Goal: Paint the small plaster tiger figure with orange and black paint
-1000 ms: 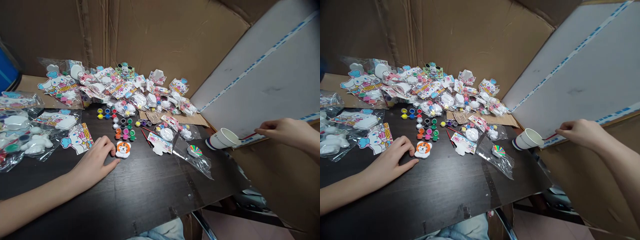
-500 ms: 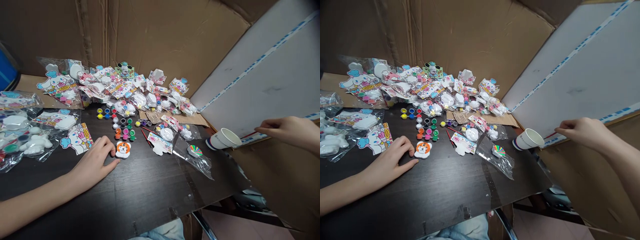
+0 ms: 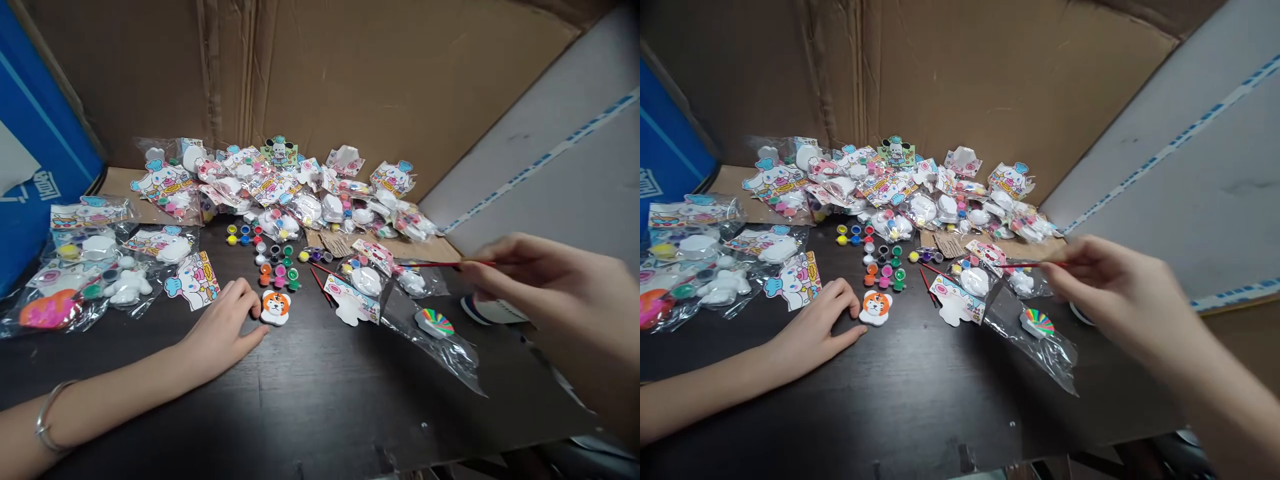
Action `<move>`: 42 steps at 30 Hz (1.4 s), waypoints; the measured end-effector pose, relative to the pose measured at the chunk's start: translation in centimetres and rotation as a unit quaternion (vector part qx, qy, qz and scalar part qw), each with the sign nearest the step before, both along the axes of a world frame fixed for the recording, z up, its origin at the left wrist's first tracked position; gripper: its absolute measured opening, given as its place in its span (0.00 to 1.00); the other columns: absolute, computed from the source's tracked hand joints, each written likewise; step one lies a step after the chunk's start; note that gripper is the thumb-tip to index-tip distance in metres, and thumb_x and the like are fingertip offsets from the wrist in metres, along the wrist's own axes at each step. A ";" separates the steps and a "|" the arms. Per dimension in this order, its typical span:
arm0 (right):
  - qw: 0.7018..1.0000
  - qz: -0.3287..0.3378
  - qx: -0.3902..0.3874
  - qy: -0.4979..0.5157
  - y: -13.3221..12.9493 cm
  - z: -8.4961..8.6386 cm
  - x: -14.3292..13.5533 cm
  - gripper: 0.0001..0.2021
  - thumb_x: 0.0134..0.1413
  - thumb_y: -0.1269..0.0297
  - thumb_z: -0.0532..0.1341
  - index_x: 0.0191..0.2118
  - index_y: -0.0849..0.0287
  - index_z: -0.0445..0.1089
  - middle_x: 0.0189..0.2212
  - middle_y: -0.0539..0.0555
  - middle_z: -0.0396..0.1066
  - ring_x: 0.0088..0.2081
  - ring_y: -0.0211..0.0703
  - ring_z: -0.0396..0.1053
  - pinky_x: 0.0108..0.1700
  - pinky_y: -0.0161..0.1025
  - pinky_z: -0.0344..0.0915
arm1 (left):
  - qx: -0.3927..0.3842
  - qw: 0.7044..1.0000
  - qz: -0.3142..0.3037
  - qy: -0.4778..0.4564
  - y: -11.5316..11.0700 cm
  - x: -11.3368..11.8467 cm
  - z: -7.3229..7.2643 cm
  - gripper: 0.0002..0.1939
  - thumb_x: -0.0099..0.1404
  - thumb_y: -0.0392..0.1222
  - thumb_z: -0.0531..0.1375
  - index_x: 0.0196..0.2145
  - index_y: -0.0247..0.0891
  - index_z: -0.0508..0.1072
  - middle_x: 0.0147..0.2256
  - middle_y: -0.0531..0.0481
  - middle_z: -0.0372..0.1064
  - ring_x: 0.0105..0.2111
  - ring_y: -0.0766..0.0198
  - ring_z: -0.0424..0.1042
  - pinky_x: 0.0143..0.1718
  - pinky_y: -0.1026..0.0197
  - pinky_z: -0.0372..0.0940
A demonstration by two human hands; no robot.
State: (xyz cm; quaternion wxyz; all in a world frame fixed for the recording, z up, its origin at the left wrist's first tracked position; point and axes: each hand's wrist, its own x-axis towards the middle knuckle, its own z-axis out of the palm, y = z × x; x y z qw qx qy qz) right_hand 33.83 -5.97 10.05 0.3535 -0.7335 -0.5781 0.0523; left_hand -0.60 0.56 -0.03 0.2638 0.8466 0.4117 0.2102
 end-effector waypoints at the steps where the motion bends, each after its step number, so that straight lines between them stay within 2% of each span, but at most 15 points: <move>1: 0.995 0.055 0.004 0.083 0.9 -0.4 -2.6 0.15 0.42 0.48 0.66 0.25 0.56 0.69 0.20 0.54 0.71 0.21 0.40 0.68 0.24 0.38 0.66 | 0.001 1.000 -0.001 -0.001 0.0 0.0 0.0 0.07 0.59 0.36 0.57 0.29 0.41 0.60 0.35 0.51 0.60 0.35 0.59 0.64 0.37 0.56 0.63; 3: 0.963 0.149 0.001 0.225 3.0 -1.4 -7.2 0.16 0.40 0.55 0.67 0.17 0.58 0.64 0.27 0.56 0.75 0.26 0.41 0.73 0.28 0.38 0.70 | 0.003 1.000 -0.003 -0.002 0.0 0.0 -0.1 0.07 0.59 0.36 0.58 0.29 0.41 0.60 0.35 0.51 0.59 0.35 0.59 0.64 0.37 0.56 0.63; 4: 0.942 0.177 -0.015 0.284 4.1 -2.1 -9.1 0.16 0.40 0.57 0.67 0.16 0.58 0.61 0.30 0.57 0.77 0.27 0.41 0.74 0.29 0.38 0.71 | 0.004 1.000 -0.004 -0.003 0.0 0.0 -0.1 0.07 0.59 0.36 0.58 0.29 0.41 0.60 0.35 0.51 0.59 0.35 0.59 0.64 0.37 0.56 0.63; 7: 0.885 0.235 -0.047 0.399 7.0 -4.2 -13.1 0.17 0.39 0.60 0.68 0.17 0.57 0.57 0.23 0.53 0.75 0.25 0.41 0.75 0.26 0.38 0.71 | 0.006 1.000 -0.004 -0.004 0.0 -0.1 -0.2 0.07 0.59 0.36 0.58 0.29 0.41 0.60 0.34 0.52 0.60 0.35 0.60 0.64 0.36 0.56 0.63; 9: 0.869 0.236 -0.030 0.433 8.4 -5.6 -14.7 0.15 0.41 0.59 0.67 0.21 0.57 0.59 0.20 0.49 0.73 0.20 0.38 0.72 0.25 0.38 0.70 | 0.007 1.000 -0.004 -0.003 0.0 0.0 -0.3 0.08 0.58 0.34 0.58 0.29 0.41 0.60 0.35 0.52 0.60 0.35 0.60 0.64 0.37 0.56 0.63; 15: 0.880 0.198 0.113 0.416 10.1 -8.2 -17.1 0.10 0.47 0.62 0.64 0.25 0.55 0.61 0.18 0.44 0.68 0.18 0.34 0.68 0.20 0.34 0.65 | 0.001 1.000 -0.003 0.009 0.0 0.2 -0.4 0.10 0.57 0.32 0.59 0.28 0.41 0.59 0.34 0.51 0.60 0.36 0.58 0.64 0.36 0.56 0.63; 22: 0.892 0.182 0.139 0.390 10.0 -10.5 -17.9 0.09 0.49 0.62 0.63 0.27 0.54 0.62 0.18 0.44 0.68 0.17 0.34 0.65 0.19 0.34 0.64 | 0.002 1.000 -0.002 0.014 0.1 0.3 -0.5 0.09 0.55 0.32 0.59 0.28 0.41 0.60 0.32 0.52 0.61 0.34 0.59 0.64 0.33 0.57 0.61; 39: 0.888 0.199 0.113 0.400 10.0 -10.7 -17.8 0.09 0.49 0.62 0.64 0.26 0.54 0.63 0.18 0.44 0.68 0.17 0.35 0.65 0.18 0.34 0.63 | 0.006 1.000 -0.006 0.011 0.1 0.4 -0.6 0.11 0.55 0.32 0.60 0.27 0.40 0.59 0.33 0.51 0.60 0.34 0.59 0.62 0.33 0.56 0.61; 42: 0.884 0.193 0.137 0.403 9.9 -10.4 -17.7 0.10 0.49 0.61 0.65 0.27 0.54 0.63 0.19 0.44 0.68 0.18 0.34 0.66 0.19 0.34 0.63 | 0.004 1.000 -0.009 0.017 0.2 0.4 -0.5 0.11 0.56 0.32 0.60 0.27 0.40 0.59 0.33 0.51 0.60 0.34 0.58 0.63 0.33 0.56 0.61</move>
